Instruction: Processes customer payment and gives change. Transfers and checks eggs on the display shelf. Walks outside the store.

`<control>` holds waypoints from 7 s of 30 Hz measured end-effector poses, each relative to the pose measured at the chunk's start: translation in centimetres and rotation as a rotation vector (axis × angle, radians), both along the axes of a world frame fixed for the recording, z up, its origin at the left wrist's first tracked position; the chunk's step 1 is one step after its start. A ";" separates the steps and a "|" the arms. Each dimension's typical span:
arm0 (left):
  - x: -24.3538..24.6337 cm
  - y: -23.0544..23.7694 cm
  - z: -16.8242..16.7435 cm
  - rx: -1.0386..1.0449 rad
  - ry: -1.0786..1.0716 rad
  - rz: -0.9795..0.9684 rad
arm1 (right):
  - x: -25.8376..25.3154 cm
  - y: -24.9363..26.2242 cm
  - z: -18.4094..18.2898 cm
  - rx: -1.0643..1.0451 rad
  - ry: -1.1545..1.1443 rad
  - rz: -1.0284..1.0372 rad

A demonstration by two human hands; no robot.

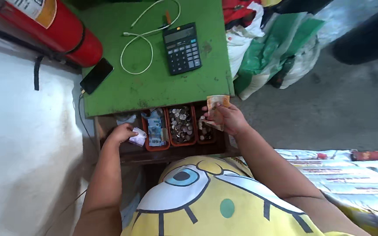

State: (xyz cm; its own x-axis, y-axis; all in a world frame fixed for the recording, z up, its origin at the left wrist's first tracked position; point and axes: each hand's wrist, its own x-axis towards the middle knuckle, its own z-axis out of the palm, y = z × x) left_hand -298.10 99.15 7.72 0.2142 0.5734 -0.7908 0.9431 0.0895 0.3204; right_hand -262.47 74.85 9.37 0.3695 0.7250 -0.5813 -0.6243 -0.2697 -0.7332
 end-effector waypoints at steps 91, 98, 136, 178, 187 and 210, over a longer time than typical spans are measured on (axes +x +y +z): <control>18.5 -9.6 2.5 0.225 -0.241 -0.184 | 5.6 -2.7 -2.2 0.345 0.141 -0.271; 17.1 -10.2 -3.8 0.172 -0.086 -0.356 | 5.9 -3.2 -2.9 0.276 0.174 -0.353; 21.0 -13.4 7.4 0.089 -0.654 0.033 | 2.4 -3.1 -2.7 0.346 0.459 -0.069; 20.5 -13.5 3.0 0.091 -0.381 -0.150 | 2.9 -3.3 -3.0 0.234 0.499 -0.055; 21.1 -12.9 7.8 0.126 -0.590 -0.077 | 1.7 -2.5 -2.5 0.203 0.559 0.065; 19.8 -10.3 -7.2 0.106 0.082 -0.342 | 9.4 -6.5 -2.4 0.387 0.484 -0.331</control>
